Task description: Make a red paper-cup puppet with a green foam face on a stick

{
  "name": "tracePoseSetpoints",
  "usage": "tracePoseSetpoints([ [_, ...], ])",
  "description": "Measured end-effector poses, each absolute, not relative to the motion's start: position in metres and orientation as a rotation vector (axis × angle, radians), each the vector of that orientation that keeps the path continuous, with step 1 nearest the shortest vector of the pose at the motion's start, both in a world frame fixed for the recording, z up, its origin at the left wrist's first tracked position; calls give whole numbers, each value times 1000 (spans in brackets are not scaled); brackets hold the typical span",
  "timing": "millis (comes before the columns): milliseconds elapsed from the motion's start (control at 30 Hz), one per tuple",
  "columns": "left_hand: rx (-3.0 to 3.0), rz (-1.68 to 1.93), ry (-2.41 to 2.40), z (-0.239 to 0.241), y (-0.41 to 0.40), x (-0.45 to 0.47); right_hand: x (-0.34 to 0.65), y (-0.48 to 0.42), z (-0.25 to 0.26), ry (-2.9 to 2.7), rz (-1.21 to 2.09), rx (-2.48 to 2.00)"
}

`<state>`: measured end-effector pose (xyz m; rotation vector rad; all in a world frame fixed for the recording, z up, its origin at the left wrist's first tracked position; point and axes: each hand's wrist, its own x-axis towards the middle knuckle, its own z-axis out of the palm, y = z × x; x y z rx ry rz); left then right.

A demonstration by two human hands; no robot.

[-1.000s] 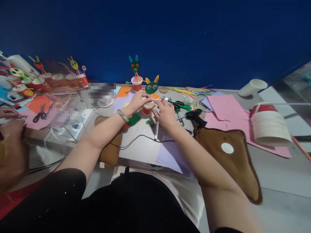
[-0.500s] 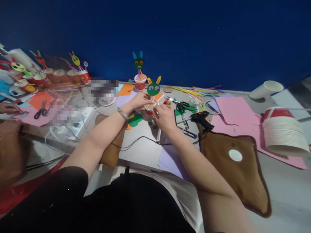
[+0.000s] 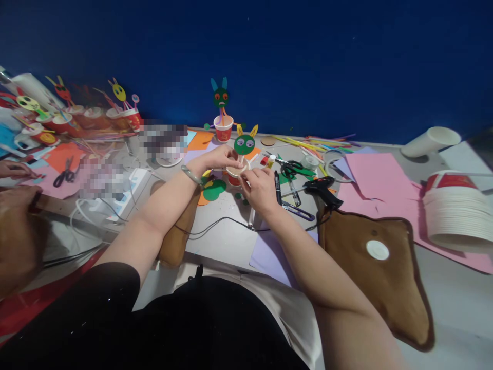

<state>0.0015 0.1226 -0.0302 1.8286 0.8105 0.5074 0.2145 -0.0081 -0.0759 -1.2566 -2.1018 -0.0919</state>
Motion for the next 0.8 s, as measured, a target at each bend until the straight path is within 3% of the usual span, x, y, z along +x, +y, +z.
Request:
tracePoseSetpoints([
  [800, 1730, 715, 805, -27, 122, 2, 213, -7, -79, -2100, -143, -1268],
])
